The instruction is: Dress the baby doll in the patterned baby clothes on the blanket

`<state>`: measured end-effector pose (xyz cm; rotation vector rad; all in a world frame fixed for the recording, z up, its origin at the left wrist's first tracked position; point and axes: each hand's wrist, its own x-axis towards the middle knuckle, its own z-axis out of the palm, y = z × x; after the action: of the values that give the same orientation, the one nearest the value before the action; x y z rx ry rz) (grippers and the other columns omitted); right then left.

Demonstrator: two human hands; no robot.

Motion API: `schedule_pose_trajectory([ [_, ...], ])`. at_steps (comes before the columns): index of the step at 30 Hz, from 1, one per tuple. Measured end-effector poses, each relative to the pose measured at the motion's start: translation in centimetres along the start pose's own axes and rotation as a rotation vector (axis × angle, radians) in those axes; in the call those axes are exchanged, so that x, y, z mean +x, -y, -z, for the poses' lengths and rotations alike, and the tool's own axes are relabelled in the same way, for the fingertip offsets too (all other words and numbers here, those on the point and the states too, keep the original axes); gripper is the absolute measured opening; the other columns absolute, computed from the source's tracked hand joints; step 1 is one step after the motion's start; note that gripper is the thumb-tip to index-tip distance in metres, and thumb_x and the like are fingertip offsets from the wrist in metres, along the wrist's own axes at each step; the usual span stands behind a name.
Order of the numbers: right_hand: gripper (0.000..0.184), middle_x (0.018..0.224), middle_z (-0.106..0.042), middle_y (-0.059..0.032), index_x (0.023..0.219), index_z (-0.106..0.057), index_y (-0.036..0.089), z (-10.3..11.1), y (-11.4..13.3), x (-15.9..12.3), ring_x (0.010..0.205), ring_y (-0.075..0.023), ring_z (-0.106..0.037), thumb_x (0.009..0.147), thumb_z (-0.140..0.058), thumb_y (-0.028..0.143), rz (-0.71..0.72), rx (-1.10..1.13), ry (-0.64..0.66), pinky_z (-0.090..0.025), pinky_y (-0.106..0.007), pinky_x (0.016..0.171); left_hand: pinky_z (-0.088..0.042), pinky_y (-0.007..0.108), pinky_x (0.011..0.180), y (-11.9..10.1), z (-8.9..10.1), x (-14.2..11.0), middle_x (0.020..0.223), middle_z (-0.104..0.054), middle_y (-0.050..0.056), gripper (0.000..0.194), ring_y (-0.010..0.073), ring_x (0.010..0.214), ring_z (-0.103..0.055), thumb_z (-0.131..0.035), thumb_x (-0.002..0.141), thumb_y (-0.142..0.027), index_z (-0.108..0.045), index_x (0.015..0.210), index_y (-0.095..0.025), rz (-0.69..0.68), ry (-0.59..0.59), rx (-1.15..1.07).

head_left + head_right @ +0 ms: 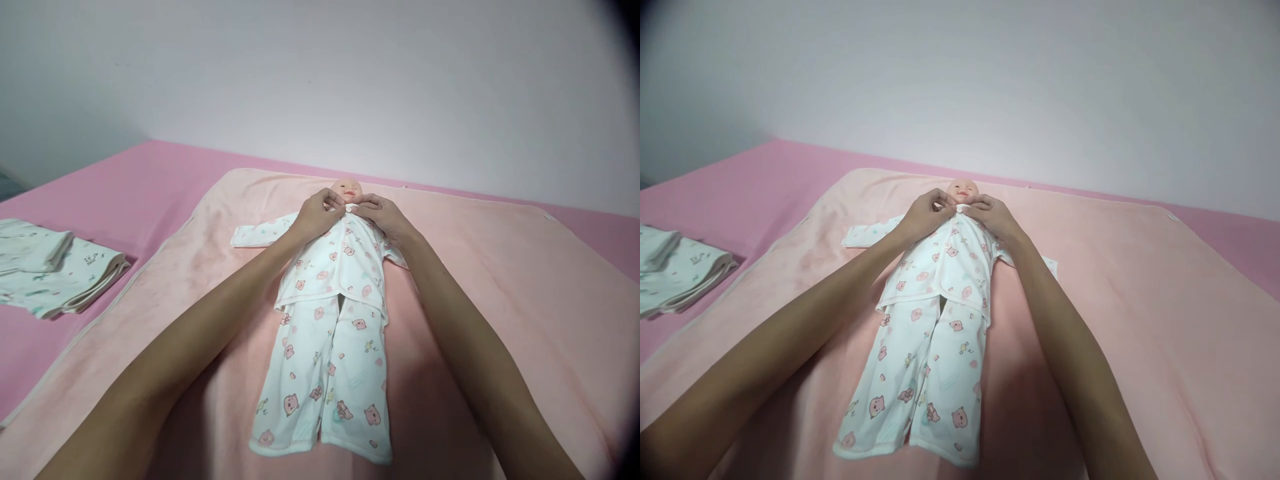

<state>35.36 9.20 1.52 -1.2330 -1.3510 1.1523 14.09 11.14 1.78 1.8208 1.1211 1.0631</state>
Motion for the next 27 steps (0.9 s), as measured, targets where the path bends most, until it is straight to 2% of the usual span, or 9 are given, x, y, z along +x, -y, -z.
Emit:
schedule_pose_trajectory([
  [6,0.03,0.098,-0.081,-0.0035,0.102,-0.076,0.022,-1.8,-0.3,0.0,0.102,-0.0233,-0.074,0.079,-0.087,0.036,0.069,-0.119,-0.158,-0.057,-0.041,0.102,-0.052,0.032,0.086,0.9,-0.3,0.6,0.109,-0.079,0.006,0.015,0.0197,0.101,-0.071,-0.077,0.09,-0.029,-0.069,0.1,-0.021,0.05,-0.026,-0.016],
  [12,0.03,0.104,-0.077,-0.0036,0.104,-0.072,0.023,-3.1,-1.3,-0.3,0.103,-0.022,-0.07,0.08,-0.081,0.039,0.111,-0.168,-0.263,-0.055,-0.038,0.101,-0.05,0.03,0.082,2.0,-0.6,1.1,0.102,-0.075,0.004,0.025,0.018,0.092,-0.068,-0.085,0.085,-0.034,-0.066,0.095,-0.02,0.114,-0.068,-0.038],
  [16,0.036,0.109,-0.075,-0.0031,0.099,-0.068,0.022,-3.2,-1.2,0.2,0.102,-0.021,-0.068,0.075,-0.085,0.043,0.016,-0.25,-0.405,-0.054,-0.035,0.096,-0.047,0.03,0.078,1.6,-1.0,1.6,0.097,-0.074,0.003,0.025,0.0174,0.087,-0.066,-0.083,0.087,-0.032,-0.06,0.088,-0.021,0.181,-0.091,0.023],
  [20,0.05,0.117,-0.073,-0.0056,0.097,-0.062,0.022,-2.3,0.6,0.4,0.105,-0.0204,-0.068,0.065,-0.095,0.04,-0.131,-0.23,-0.406,-0.054,-0.032,0.091,-0.047,0.033,0.082,0.0,-0.8,1.5,0.104,-0.075,0.005,0.025,0.0212,0.096,-0.067,-0.079,0.09,-0.034,-0.057,0.091,-0.022,0.122,-0.102,0.176],
  [23,0.055,0.132,-0.07,-0.0088,0.106,-0.064,0.022,-1.3,1.8,-2.9,0.112,-0.0227,-0.067,0.065,-0.096,0.039,-0.062,-0.284,-0.396,-0.054,-0.035,0.095,-0.047,0.037,0.09,-0.9,0.6,-1.4,0.111,-0.073,0.008,0.018,0.0248,0.104,-0.066,-0.072,0.093,-0.029,-0.056,0.099,-0.022,-0.035,-0.152,0.306],
  [25,0.054,0.137,-0.069,-0.0089,0.112,-0.066,0.023,-0.7,1.7,-7.7,0.113,-0.0249,-0.067,0.071,-0.093,0.044,0.055,-0.364,-0.347,-0.055,-0.038,0.096,-0.047,0.039,0.093,-1.0,2.5,-5.4,0.117,-0.071,0.01,0.016,0.0266,0.109,-0.065,-0.067,0.095,-0.03,-0.057,0.105,-0.022,-0.155,-0.162,0.371],
  [27,0.048,0.132,-0.071,-0.0086,0.114,-0.067,0.025,0.0,0.7,-14.2,0.111,-0.0269,-0.068,0.078,-0.089,0.048,0.141,-0.46,-0.264,-0.056,-0.041,0.095,-0.048,0.04,0.092,-0.7,5.2,-10.8,0.119,-0.07,0.01,0.019,0.0273,0.109,-0.064,-0.063,0.098,-0.036,-0.058,0.11,-0.022,-0.202,-0.091,0.401],
])
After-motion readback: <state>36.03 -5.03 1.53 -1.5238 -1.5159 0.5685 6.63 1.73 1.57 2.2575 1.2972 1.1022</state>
